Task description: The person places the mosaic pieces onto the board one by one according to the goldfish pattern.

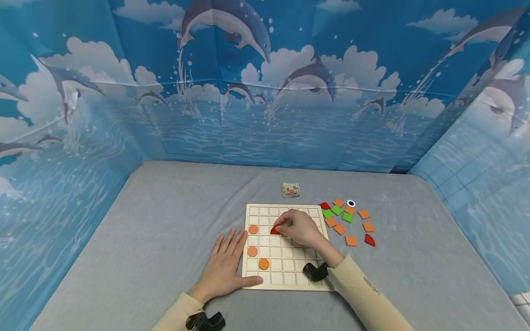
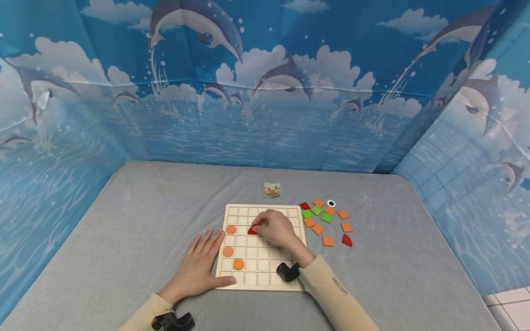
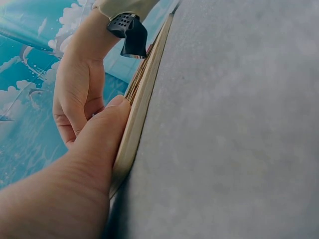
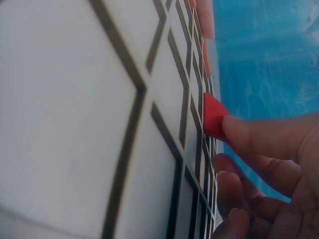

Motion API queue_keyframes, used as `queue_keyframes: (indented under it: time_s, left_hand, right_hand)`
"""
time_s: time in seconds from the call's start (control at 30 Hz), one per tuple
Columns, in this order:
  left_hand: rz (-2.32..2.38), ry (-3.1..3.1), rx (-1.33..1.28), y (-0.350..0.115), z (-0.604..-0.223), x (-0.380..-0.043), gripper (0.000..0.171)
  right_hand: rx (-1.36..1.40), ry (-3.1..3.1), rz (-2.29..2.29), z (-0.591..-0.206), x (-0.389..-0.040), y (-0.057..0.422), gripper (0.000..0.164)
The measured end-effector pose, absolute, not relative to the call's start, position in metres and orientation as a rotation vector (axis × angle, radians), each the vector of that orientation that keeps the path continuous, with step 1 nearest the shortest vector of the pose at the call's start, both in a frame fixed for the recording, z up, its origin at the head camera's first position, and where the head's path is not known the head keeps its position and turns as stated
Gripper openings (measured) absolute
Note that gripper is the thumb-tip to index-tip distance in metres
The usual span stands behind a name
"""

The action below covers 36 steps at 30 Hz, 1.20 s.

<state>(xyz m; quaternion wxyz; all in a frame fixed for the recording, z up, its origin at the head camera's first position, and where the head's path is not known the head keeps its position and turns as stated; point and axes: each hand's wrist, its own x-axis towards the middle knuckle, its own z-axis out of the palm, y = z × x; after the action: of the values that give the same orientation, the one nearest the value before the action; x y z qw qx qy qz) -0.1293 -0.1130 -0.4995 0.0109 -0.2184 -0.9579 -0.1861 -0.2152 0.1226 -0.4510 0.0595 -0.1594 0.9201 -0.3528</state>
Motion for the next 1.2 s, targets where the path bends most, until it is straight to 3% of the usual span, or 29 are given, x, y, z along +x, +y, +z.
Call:
queue_keyframes:
  time_s: [1.2]
  left_hand:
    - [-0.577, -2.96, -0.699, -0.1138, -0.4987, -0.1287, 0.115]
  right_hand:
    - [-0.499, 2.909, -0.881, -0.4483, -0.2157, 0.1184, 0.004]
